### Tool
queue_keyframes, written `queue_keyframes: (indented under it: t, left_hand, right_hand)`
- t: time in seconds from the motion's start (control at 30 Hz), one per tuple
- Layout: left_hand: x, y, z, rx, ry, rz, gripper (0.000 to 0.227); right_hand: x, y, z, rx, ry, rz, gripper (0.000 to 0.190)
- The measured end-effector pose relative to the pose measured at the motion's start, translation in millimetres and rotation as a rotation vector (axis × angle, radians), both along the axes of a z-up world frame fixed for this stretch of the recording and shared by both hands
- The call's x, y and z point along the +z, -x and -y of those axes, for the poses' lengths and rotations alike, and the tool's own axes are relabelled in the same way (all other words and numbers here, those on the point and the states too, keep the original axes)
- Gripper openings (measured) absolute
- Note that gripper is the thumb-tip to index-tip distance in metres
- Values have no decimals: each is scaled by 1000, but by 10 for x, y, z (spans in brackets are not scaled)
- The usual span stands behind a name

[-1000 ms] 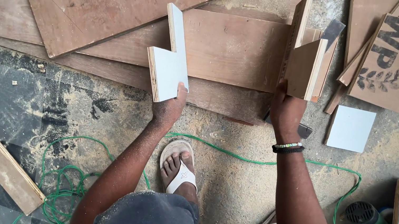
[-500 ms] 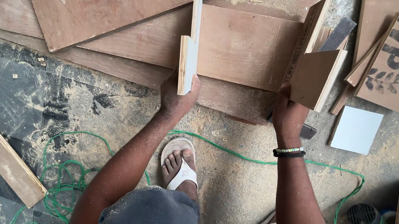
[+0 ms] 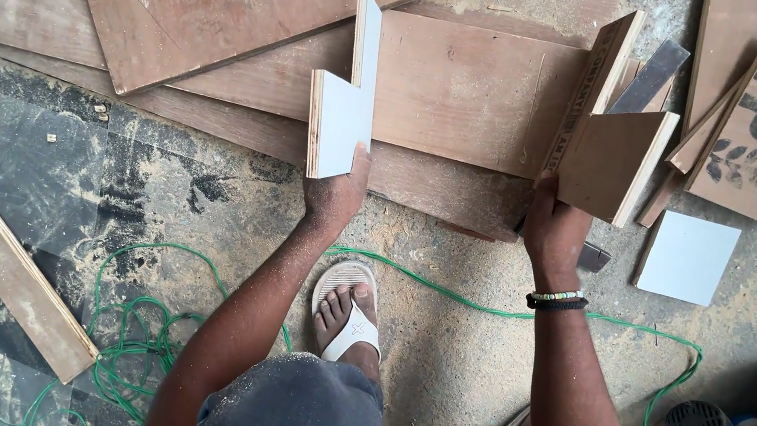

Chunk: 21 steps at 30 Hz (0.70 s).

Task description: The recorder is measuring, checking, and assembling various pieces of wood and plywood on a dusty workshop floor.

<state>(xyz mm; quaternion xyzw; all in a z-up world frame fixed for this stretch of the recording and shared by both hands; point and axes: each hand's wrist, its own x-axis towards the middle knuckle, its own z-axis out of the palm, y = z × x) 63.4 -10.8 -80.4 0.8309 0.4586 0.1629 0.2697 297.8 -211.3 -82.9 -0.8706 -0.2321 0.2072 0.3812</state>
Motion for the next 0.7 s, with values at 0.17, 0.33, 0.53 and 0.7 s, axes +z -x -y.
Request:
queue_keyframes:
  t: [0.17, 0.33, 0.53, 0.7]
  left_hand:
    - [-245, -128, -342, 8, -9, -13, 20]
    - [-184, -429, -666, 18, 176, -169, 26]
    - [-204, -342, -346, -48, 39, -64, 24]
    - [-94, -183, -355, 78, 39, -151, 27]
  right_hand:
    - [-43, -17, -24, -8, 26, -3, 27]
    - [25, -17, -35, 32, -21, 59, 27]
    - [184, -32, -65, -38, 7, -47, 28]
    - [-2, 0, 41, -43, -9, -45, 31]
